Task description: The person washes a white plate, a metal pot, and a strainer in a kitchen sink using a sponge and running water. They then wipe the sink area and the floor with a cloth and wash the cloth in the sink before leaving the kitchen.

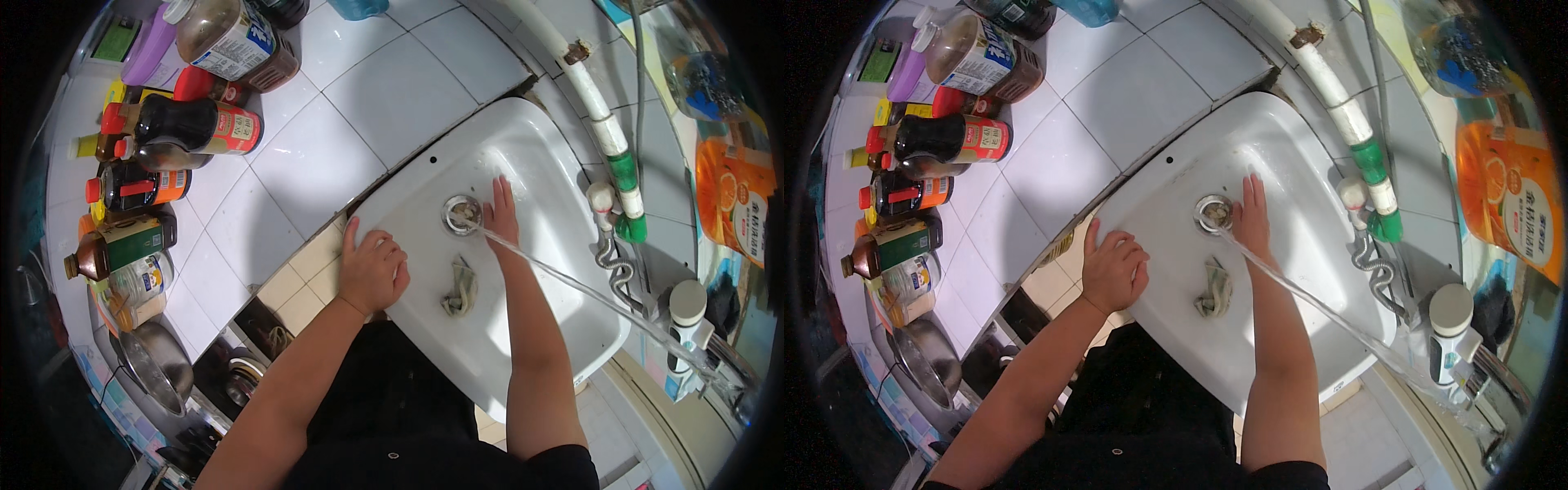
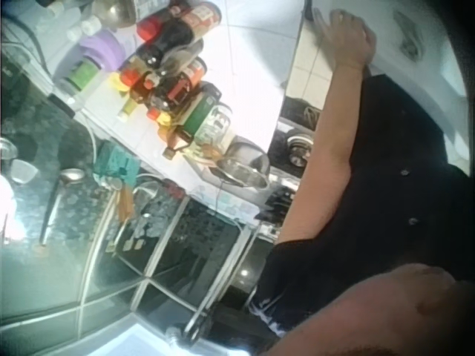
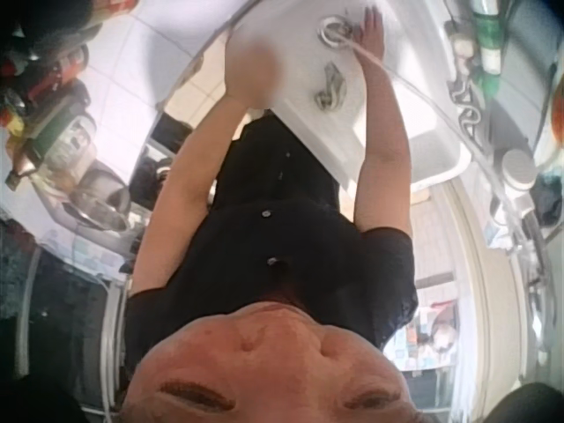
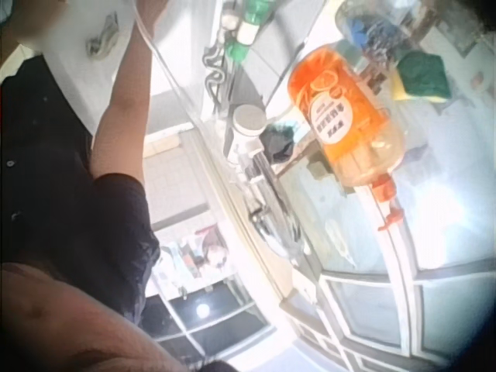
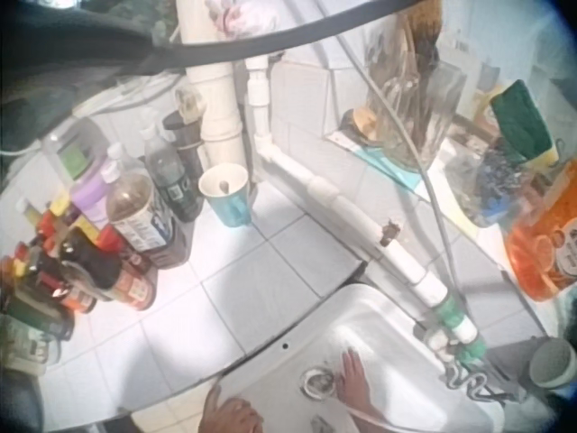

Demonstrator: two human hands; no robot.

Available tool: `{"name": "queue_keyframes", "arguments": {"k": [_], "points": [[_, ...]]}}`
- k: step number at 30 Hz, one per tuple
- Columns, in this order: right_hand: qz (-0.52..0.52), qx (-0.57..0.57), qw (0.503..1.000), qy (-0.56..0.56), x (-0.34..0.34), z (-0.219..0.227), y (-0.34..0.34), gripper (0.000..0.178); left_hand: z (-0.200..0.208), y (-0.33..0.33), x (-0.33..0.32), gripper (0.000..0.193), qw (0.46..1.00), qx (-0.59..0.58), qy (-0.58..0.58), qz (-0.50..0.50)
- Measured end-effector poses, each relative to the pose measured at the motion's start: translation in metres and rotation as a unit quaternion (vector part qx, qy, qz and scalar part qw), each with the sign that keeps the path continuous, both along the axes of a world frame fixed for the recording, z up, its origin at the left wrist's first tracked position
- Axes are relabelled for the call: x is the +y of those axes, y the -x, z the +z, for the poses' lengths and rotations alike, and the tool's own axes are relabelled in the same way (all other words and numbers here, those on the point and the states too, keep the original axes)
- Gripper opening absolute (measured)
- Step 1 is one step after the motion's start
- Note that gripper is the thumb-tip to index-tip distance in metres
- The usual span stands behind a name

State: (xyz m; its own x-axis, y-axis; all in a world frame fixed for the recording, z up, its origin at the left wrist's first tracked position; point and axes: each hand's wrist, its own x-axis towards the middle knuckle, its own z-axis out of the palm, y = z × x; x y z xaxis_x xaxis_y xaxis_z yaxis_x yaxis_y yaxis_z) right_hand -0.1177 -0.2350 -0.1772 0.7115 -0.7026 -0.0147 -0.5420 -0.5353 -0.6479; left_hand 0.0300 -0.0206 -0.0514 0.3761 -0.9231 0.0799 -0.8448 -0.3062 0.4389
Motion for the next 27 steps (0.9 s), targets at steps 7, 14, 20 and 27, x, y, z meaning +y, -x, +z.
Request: {"name": "queue_keyframes", "arguments": {"k": [7,14,20,27], "points": [[0.123,0.089,0.984,0.089,-0.029,-0.026,-0.039,0.054,-0.001,-0.002,0.001,0.007,1.000,0.010,0.006,-0.003],[0.238,0.070,0.968,0.022,0.029,-0.016,0.009,0.052,-0.003,-0.002,0.001,0.007,1.000,0.000,0.018,-0.004],[-0.080,0.073,0.984,-0.141,0.049,0.003,0.039,0.040,0.000,-0.001,0.001,0.004,1.000,-0.001,0.020,-0.001],[-0.257,0.026,0.898,-0.357,0.052,-0.060,0.046,0.043,0.000,-0.001,0.002,0.005,1.000,0.003,0.011,-0.001]]}}
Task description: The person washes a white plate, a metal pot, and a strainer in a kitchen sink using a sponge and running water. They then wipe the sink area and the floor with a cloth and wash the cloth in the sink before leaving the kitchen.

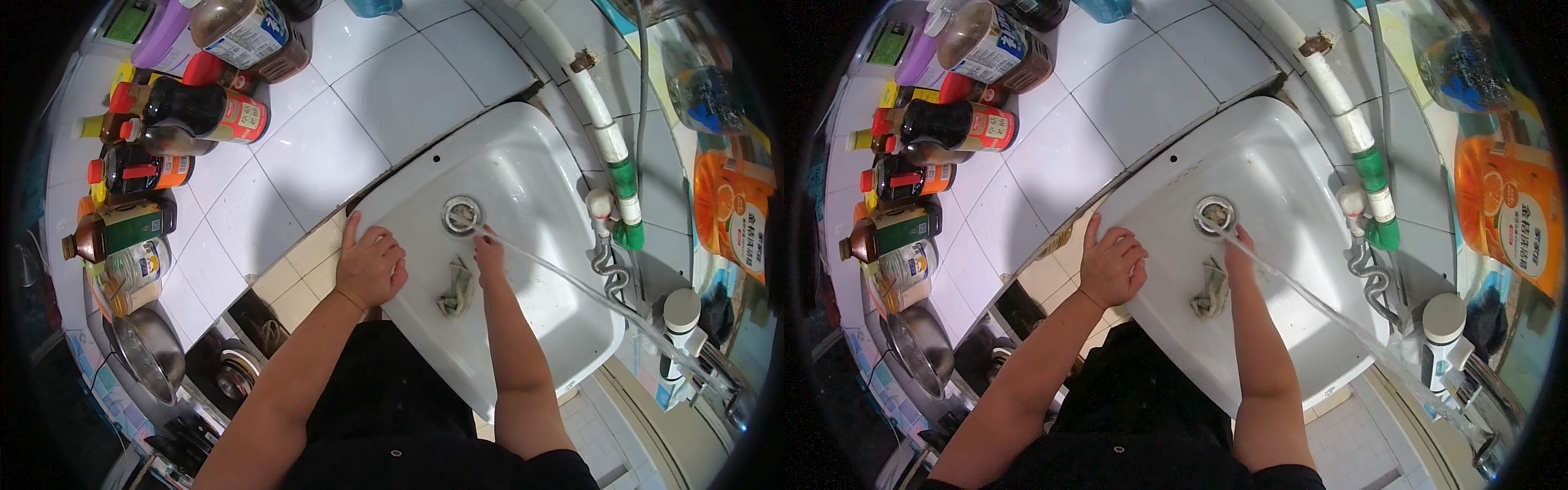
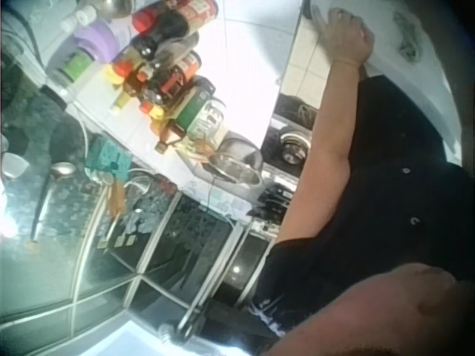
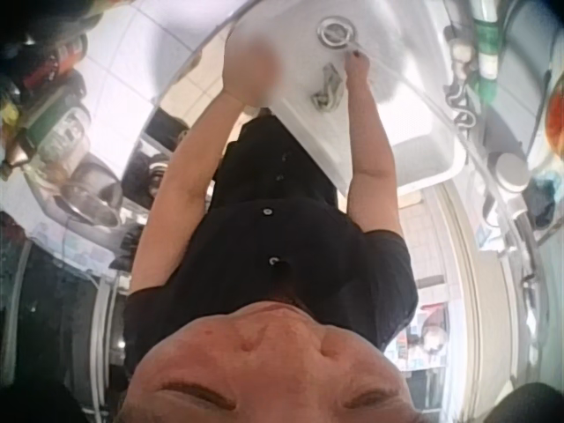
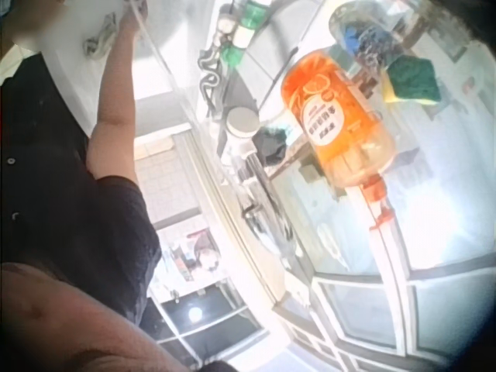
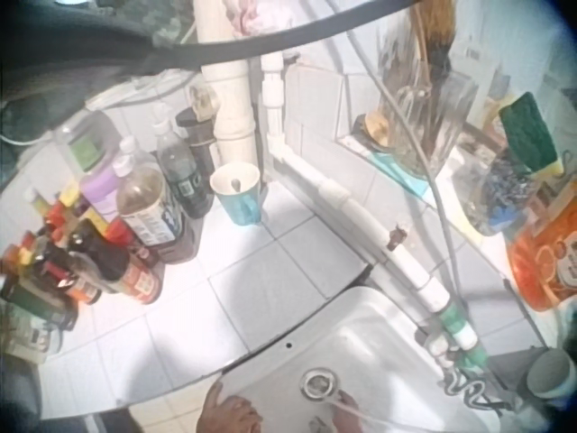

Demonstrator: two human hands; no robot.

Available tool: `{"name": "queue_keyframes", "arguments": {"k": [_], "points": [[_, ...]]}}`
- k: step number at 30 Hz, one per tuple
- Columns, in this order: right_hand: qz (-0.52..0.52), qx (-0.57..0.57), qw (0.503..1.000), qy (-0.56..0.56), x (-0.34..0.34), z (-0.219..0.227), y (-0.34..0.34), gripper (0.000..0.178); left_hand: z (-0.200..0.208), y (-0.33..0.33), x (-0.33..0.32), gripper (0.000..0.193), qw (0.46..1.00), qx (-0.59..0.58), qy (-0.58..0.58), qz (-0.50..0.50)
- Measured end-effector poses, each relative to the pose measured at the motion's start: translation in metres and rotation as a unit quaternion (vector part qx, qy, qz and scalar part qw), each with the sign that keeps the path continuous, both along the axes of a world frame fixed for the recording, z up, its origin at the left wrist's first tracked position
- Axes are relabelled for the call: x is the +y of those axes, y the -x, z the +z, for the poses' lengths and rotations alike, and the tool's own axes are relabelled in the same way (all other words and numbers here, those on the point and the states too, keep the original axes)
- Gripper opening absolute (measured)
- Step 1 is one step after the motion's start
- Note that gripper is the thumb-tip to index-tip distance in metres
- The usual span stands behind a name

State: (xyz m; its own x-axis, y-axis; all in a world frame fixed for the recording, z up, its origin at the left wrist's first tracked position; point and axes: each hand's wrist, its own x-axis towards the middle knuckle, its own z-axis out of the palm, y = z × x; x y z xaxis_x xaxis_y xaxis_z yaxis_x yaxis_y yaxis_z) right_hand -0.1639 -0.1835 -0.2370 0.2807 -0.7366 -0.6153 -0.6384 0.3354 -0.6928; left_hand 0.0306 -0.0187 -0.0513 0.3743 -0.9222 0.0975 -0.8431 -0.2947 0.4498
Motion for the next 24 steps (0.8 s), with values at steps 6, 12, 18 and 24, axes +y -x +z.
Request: {"name": "queue_keyframes", "arguments": {"k": [6,12,18,24], "points": [[-0.030,-0.007,0.999,-0.019,0.006,-0.053,-0.002,0.043,0.003,0.000,-0.002,0.005,1.000,-0.001,0.011,-0.005],[-0.187,0.014,0.974,-0.125,0.012,0.009,-0.051,0.044,0.001,0.000,0.000,0.006,1.000,-0.003,0.017,0.003],[-0.241,0.041,0.956,-0.162,-0.002,0.018,-0.055,0.038,0.003,-0.001,0.000,0.005,1.000,0.004,0.011,0.003],[-0.269,-0.014,0.957,-0.104,0.002,0.004,-0.042,0.030,0.002,-0.002,0.000,0.004,1.000,-0.003,0.027,-0.002]]}}
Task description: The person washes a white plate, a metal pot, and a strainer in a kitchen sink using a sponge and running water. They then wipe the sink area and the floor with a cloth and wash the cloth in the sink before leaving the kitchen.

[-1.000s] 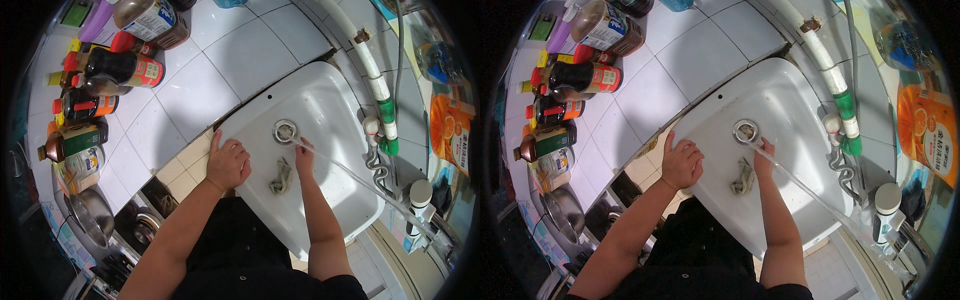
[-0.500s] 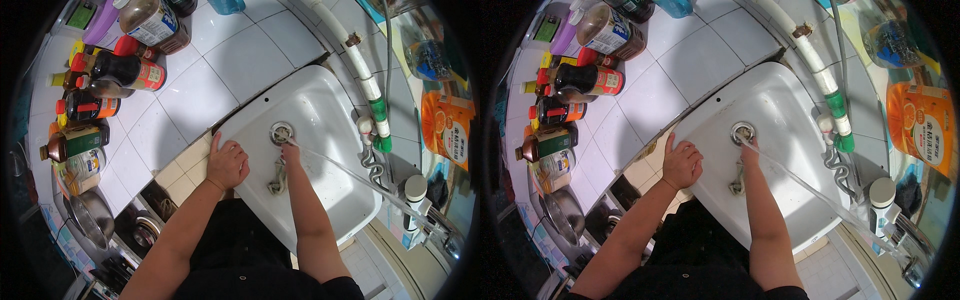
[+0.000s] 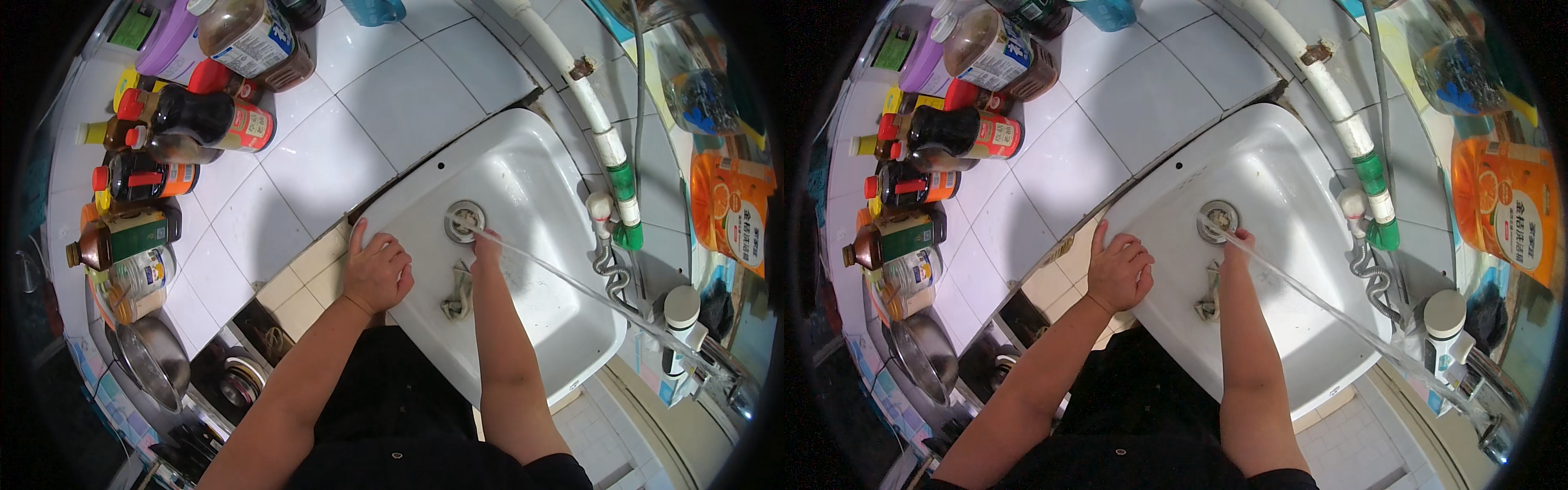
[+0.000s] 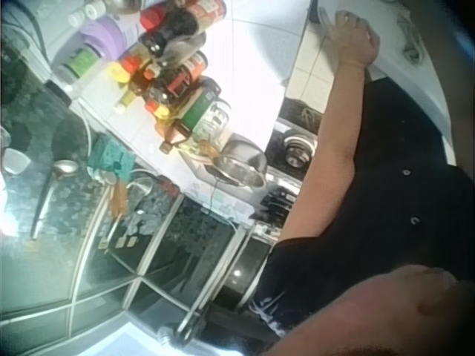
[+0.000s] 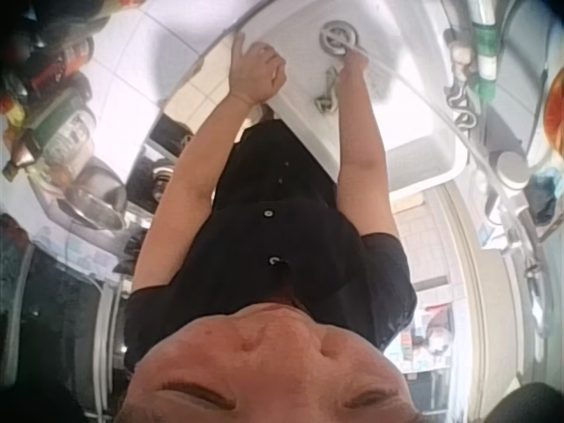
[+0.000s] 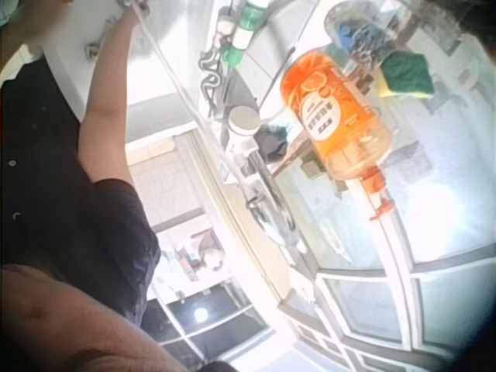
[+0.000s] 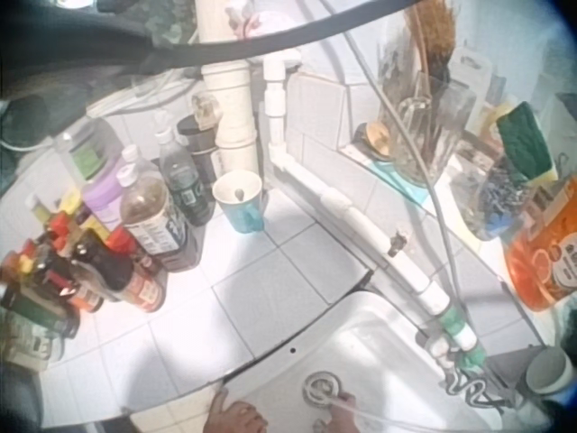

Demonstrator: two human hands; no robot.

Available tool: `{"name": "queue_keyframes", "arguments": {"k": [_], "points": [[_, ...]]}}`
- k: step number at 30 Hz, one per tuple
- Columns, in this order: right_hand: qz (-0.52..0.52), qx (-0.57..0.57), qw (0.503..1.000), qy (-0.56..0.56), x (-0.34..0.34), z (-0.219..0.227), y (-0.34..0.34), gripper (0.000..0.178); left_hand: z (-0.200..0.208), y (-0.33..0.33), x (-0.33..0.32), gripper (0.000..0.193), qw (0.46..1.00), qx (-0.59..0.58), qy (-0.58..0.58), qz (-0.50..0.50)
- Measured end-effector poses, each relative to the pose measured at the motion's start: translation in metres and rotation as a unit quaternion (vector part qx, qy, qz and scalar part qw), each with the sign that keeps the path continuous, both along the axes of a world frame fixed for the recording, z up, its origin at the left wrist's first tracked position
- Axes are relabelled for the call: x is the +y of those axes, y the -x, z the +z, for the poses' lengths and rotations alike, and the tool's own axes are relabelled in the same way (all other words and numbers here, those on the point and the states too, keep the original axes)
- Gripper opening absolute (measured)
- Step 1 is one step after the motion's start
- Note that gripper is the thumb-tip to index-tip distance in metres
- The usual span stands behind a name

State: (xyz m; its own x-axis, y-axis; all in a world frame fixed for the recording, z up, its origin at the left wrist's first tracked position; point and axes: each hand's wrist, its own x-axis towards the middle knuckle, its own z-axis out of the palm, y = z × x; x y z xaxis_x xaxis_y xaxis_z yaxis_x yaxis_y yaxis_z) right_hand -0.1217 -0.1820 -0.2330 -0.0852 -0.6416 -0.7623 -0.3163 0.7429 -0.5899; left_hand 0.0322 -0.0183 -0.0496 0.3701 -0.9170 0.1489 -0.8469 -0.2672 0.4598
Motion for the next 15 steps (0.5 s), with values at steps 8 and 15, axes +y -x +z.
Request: {"name": "queue_keyframes", "arguments": {"k": [8,15], "points": [[-0.002,-0.129,0.989,-0.073,0.002,0.020,0.024,0.015,-0.003,0.001,0.000,0.005,1.000,-0.016,0.011,-0.012],[-0.039,-0.166,0.980,-0.098,0.034,0.079,0.093,0.011,-0.001,0.006,0.003,0.008,0.997,-0.047,-0.032,-0.044]]}}
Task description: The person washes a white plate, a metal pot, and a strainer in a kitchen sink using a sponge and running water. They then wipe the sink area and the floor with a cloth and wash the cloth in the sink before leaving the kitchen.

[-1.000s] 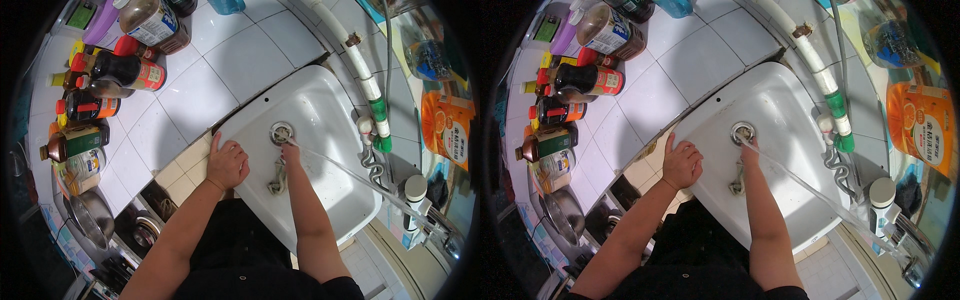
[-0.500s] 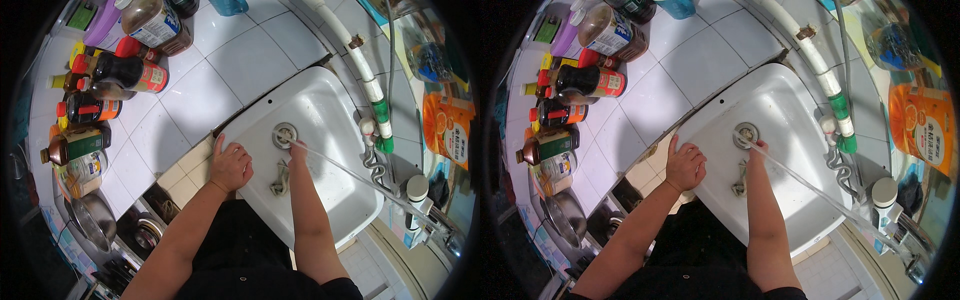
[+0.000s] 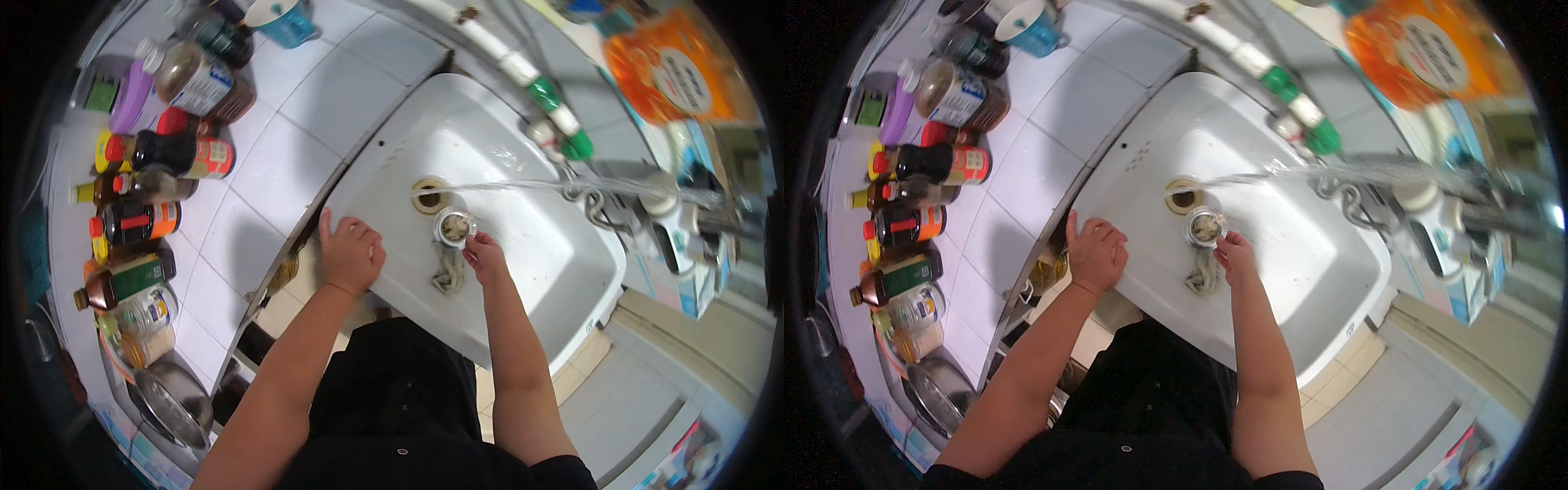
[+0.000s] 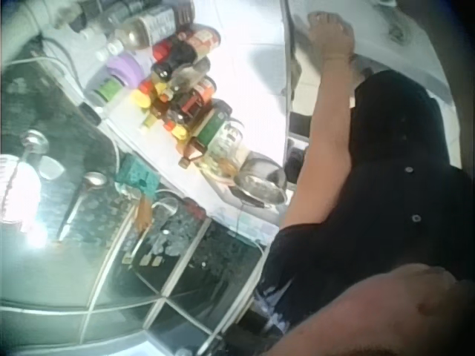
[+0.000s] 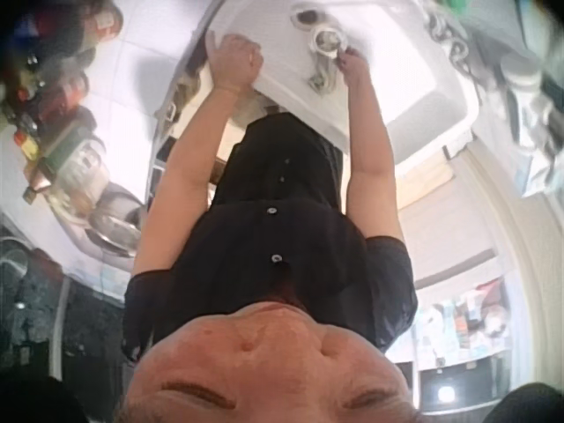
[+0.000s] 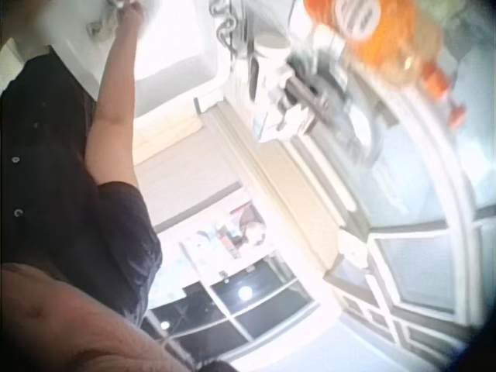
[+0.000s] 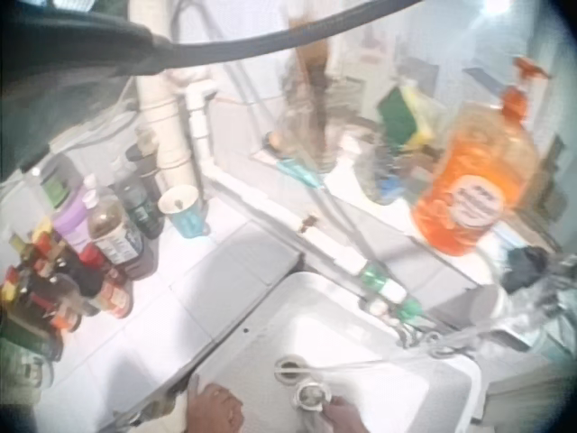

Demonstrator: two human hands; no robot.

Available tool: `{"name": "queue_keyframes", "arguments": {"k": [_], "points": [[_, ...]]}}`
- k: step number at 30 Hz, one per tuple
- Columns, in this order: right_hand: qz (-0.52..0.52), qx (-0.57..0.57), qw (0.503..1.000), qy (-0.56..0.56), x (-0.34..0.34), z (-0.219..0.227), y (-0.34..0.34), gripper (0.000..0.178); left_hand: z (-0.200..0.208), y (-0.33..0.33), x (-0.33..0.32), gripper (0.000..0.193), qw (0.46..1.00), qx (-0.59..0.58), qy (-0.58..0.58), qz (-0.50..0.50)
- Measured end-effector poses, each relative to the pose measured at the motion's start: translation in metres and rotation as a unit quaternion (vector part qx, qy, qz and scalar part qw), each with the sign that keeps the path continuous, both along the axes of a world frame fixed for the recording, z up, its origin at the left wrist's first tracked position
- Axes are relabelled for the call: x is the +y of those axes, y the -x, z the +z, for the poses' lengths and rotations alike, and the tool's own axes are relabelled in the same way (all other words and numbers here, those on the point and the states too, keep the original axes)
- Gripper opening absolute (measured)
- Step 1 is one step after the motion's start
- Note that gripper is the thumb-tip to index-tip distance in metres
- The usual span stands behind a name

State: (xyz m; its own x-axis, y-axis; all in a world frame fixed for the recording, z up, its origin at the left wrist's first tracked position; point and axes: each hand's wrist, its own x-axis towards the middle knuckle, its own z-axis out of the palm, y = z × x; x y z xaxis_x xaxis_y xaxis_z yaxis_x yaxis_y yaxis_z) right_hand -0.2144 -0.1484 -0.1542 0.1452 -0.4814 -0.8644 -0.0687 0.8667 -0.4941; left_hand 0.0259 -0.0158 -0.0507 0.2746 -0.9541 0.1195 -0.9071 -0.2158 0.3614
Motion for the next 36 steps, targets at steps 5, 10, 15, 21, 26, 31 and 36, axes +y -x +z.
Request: {"name": "queue_keyframes", "arguments": {"k": [5,10,15,21,26,31,36], "points": [[-0.077,-0.017,0.997,0.016,0.039,0.064,0.062,0.011,0.004,0.013,0.001,0.012,0.996,-0.084,0.000,-0.018],[-0.174,-0.039,0.983,0.038,0.075,0.101,0.123,0.011,0.006,0.071,0.001,0.014,0.986,-0.006,-0.040,-0.161],[-0.247,-0.094,0.962,0.066,0.095,0.141,0.199,0.010,0.004,0.180,0.013,0.014,0.978,0.034,-0.090,-0.183],[-0.317,-0.045,0.935,0.153,0.098,0.159,0.346,0.008,0.000,0.249,0.011,0.015,0.989,0.023,-0.067,-0.132],[-0.308,0.051,0.936,0.161,0.097,0.113,0.447,0.012,0.003,0.256,0.009,0.016,0.991,0.012,-0.064,-0.117],[-0.281,0.020,0.945,0.166,0.080,0.108,0.467,0.011,0.008,0.268,0.006,0.018,0.994,0.014,-0.063,-0.088],[-0.261,0.119,0.954,0.089,0.036,-0.040,0.454,0.012,0.011,0.273,-0.001,0.019,0.992,0.000,-0.086,-0.089]]}}
